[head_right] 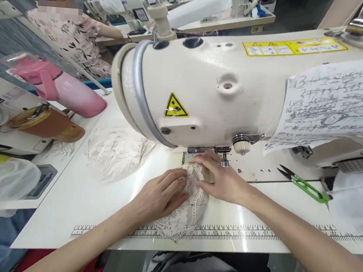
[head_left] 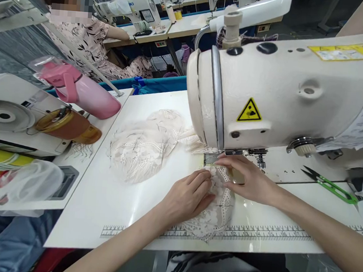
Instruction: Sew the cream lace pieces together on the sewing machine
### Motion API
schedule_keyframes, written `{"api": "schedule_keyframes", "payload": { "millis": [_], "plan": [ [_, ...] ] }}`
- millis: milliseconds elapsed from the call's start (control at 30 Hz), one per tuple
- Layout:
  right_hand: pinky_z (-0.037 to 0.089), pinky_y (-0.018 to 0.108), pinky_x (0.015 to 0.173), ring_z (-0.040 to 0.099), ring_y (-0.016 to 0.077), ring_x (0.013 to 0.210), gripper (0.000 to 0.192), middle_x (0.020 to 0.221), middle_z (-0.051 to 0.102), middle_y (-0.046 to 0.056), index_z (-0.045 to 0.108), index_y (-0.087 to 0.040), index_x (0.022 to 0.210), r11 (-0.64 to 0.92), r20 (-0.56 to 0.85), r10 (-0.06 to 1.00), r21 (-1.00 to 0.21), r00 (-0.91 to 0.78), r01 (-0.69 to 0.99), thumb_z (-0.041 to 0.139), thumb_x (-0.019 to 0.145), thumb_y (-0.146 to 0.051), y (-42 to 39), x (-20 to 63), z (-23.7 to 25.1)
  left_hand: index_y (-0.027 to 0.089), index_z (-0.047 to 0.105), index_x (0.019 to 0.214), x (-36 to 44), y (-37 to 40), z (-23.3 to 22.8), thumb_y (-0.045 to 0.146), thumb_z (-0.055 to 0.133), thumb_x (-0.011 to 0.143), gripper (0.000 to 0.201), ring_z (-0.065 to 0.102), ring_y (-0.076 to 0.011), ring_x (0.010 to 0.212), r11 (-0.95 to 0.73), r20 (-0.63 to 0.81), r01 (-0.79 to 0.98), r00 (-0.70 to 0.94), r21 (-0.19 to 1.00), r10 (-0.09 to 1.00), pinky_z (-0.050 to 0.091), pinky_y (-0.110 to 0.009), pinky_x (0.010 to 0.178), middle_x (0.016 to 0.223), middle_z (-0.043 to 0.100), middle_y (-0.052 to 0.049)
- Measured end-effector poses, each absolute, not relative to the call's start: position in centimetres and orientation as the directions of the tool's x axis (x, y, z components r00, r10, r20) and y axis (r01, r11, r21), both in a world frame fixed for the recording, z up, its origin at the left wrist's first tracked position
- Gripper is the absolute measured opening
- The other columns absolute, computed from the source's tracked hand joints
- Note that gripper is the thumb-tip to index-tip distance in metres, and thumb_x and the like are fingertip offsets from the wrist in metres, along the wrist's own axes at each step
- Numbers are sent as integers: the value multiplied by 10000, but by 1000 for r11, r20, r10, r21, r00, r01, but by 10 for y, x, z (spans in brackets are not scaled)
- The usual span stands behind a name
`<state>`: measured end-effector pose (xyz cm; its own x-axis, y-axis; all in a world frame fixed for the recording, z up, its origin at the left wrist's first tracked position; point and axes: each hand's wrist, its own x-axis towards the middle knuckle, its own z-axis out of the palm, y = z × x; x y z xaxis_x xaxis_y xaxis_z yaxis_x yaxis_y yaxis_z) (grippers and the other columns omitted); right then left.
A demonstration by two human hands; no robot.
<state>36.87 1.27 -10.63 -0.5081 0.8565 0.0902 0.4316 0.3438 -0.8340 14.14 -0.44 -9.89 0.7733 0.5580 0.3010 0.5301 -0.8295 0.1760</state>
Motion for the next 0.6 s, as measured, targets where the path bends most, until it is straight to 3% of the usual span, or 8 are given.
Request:
{"api": "schedule_keyframes", "payload": {
  "millis": [67, 233, 367, 467, 600],
  "plan": [
    [538, 307, 735, 595, 141, 869, 483, 1322, 478, 38, 471, -361, 1271, 326, 85, 834, -873, -545, 363, 603, 815, -272, 12, 367, -106, 125, 498, 1011, 142, -4, -98, 211, 515, 912, 132, 572, -267, 1062, -828, 307, 532, 770, 175, 559, 574, -378, 795, 1064, 589, -143],
    [503, 254, 625, 562, 97, 716, 449, 1116, 572, 21, 509, -339, 1230, 236, 47, 840, -929, -541, 286, 574, 803, -212, 13, 365, -104, 139, 490, 1012, 144, -4, -97, 224, 514, 912, 133, 575, -257, 1045, -815, 308, 540, 755, 209, 579, 573, -374, 777, 1077, 585, -135],
    [496, 254, 600, 561, 95, 639, 359, 960, 626, 9, 555, -277, 1195, 245, 90, 913, -902, -397, 357, 462, 855, -206, 16, 368, -108, 120, 502, 1058, 144, -5, -95, 220, 517, 909, 180, 560, -265, 1081, -807, 277, 552, 758, 210, 590, 568, -374, 809, 1115, 581, -145],
    [454, 258, 564, 587, 133, 664, 302, 861, 668, 13, 634, -252, 1077, 361, 226, 930, -711, -289, 604, 425, 869, -186, 17, 374, -116, 108, 510, 1121, 146, -6, -90, 219, 505, 911, 238, 557, -275, 1106, -790, 245, 586, 751, 183, 614, 566, -392, 835, 1161, 578, -159],
    [371, 270, 564, 606, 147, 722, 311, 987, 702, 10, 679, -244, 949, 534, 451, 810, -299, -376, 791, 419, 844, -110, 15, 380, -118, 109, 508, 1221, 156, -9, -85, 229, 482, 929, 317, 535, -273, 1185, -790, 270, 602, 746, 115, 608, 515, -431, 958, 1234, 584, -153]
  ]
}}
